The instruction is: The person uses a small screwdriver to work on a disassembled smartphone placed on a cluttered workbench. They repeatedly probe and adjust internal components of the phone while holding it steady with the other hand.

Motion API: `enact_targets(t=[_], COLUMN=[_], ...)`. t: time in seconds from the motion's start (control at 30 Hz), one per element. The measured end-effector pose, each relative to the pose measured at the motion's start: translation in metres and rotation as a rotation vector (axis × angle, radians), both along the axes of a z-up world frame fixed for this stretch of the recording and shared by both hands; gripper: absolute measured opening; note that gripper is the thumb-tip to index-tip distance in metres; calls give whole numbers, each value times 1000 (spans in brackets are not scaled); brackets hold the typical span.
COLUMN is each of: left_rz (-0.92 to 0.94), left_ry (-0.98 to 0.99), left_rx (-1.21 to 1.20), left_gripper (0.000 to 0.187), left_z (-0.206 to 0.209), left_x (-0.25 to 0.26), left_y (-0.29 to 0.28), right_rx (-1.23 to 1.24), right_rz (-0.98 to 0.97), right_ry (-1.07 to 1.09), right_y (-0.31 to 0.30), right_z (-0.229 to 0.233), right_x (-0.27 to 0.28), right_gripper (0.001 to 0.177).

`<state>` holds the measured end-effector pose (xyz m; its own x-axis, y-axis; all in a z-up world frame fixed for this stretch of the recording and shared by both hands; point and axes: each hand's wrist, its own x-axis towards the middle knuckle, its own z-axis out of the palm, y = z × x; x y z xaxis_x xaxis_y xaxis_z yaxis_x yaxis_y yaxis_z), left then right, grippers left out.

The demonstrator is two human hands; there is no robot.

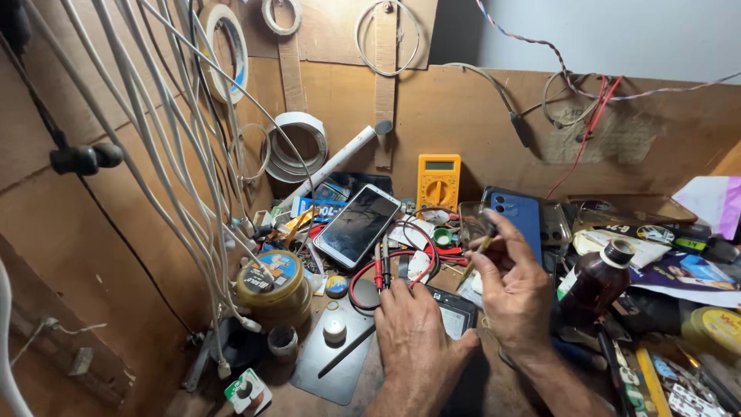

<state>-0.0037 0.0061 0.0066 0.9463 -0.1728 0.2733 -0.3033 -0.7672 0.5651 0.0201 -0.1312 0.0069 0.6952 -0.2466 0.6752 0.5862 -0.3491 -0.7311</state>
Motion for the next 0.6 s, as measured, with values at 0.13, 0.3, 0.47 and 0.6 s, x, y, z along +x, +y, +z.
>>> enact_targets(t=[0.13, 0.3, 0.47, 0.6], left_rz=[8, 8, 19, 28], left_ry=[-1, -1, -53, -34], left_rx=[-3, -9, -9, -14], left_gripper=[76, 74, 75, 76], left_z=[0, -2, -5, -5], left_x=[0, 1, 3, 3], left_y=[1, 1, 1, 0], right_rx=[-20, -70, -616, -813], right_rz=[-16, 74, -61, 29], right_ry=[3, 152, 591, 446], right_y=[-8, -28, -40, -39], right_z=[6, 18, 18, 10], right_x=[-3, 0, 9, 13], right_gripper=[58, 64, 30, 31])
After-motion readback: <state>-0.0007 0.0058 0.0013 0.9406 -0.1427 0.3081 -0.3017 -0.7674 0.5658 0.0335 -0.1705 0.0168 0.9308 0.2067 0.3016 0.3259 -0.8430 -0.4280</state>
